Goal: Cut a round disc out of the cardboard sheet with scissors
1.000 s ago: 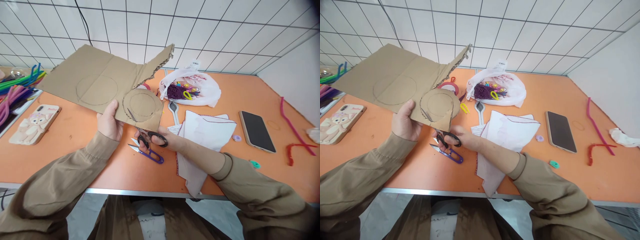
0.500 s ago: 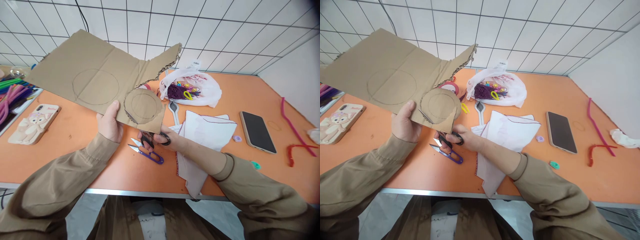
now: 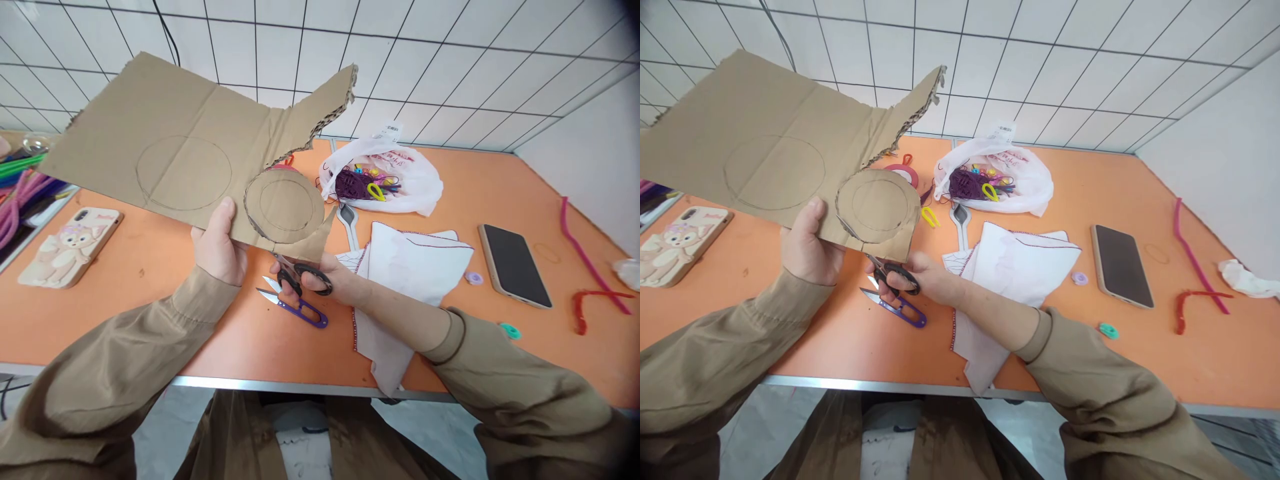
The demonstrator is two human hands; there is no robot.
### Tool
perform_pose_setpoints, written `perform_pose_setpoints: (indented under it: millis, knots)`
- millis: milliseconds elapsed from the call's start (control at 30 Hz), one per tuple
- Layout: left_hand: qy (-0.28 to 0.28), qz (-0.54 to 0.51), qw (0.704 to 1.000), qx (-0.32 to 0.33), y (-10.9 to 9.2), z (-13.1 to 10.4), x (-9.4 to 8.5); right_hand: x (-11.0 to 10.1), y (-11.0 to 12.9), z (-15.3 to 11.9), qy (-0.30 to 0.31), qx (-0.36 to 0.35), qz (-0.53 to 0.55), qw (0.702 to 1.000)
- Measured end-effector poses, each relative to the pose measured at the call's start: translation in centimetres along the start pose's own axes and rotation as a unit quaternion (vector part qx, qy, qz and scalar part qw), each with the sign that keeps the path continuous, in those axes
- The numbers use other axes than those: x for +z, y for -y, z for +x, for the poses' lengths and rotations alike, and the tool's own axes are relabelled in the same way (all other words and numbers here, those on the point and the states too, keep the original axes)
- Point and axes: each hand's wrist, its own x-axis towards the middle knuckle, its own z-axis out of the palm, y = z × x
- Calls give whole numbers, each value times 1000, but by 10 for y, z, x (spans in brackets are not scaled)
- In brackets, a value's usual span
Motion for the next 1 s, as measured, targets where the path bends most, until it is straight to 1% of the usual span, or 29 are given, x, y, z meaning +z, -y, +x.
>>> perform_pose_setpoints:
  millis: [267, 433, 600, 733, 800, 1000]
  knots:
    - [19, 0, 999, -43, 2, -7, 1, 2, -1, 2, -3, -7, 12, 1000]
    - [27, -4, 999, -29, 4, -8, -1, 1, 1, 2, -11, -3, -14, 1000]
    - [28, 0, 999, -25, 4, -7, -2, 0, 4, 2, -3, -12, -62, 998]
    - [21, -8, 999, -24, 4, -8, -2, 1, 6, 3, -29, 0, -93, 995]
    - [20, -15, 999, -29, 4, -8, -1, 1, 8, 2, -42, 5, -96, 995]
    - [25, -15, 999, -26, -1, -9, 1, 2, 14, 0, -33, 17, -96, 995]
